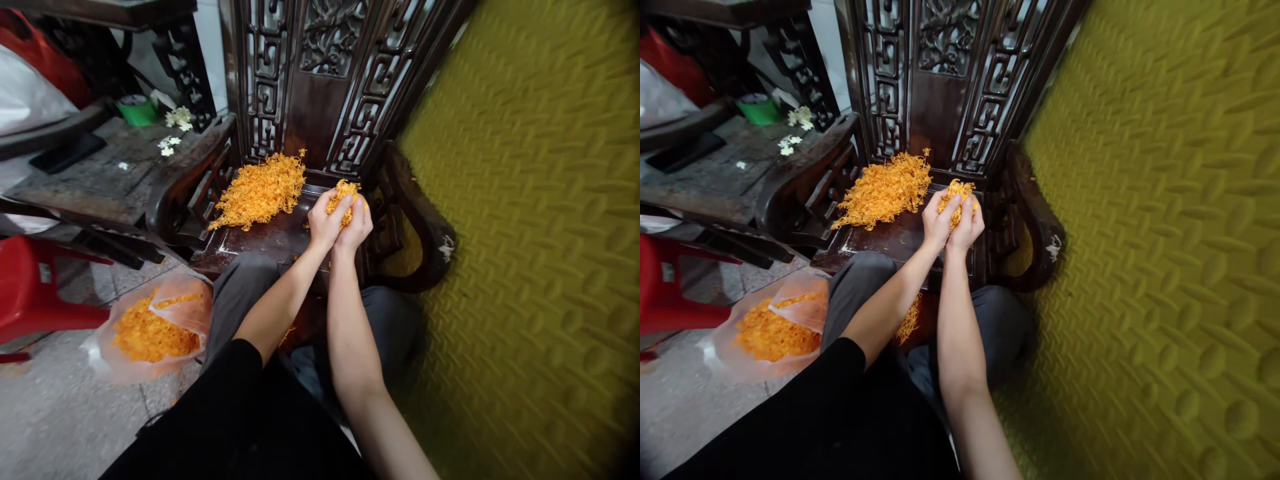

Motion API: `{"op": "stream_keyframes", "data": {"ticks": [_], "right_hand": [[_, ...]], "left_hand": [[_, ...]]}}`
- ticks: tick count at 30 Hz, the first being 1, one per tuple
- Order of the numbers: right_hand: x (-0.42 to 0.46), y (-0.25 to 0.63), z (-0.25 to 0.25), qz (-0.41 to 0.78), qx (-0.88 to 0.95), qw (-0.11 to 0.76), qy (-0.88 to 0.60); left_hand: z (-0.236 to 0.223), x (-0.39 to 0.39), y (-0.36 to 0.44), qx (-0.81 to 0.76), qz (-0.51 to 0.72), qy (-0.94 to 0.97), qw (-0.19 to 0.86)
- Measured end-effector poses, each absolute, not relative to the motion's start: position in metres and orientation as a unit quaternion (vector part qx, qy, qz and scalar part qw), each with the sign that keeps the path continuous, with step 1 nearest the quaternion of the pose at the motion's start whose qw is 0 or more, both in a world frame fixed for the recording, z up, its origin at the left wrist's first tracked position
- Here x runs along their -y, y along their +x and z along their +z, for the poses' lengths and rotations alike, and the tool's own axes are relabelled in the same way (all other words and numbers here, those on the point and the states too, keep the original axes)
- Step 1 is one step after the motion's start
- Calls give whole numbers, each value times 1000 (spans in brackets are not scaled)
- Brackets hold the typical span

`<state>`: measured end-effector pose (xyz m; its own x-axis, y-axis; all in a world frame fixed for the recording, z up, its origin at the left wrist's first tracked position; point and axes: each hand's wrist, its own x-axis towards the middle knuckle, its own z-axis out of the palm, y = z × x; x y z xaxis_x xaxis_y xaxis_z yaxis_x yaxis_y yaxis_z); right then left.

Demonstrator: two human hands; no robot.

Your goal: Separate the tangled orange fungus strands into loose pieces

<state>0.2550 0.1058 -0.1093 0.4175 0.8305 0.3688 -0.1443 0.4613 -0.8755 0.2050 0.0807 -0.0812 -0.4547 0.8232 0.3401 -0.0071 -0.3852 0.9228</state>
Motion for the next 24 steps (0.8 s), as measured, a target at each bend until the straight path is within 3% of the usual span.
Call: {"op": "stream_keyframes", "data": {"ticks": [7,12,17,24], "right_hand": [[-89,228,-48,296,518,732,-328],[-44,164,-34,326,587,682,-289],[55,72,-51,491,529,628,-291],[195,-63,-133,737,444,406,-308]], "left_hand": [[-17,-51,174,-438,748,438,237],[3,3,114,-464,765,418,159],[-26,93,33,-556,744,361,82],[-112,232,-91,-766,615,187,-22]]}}
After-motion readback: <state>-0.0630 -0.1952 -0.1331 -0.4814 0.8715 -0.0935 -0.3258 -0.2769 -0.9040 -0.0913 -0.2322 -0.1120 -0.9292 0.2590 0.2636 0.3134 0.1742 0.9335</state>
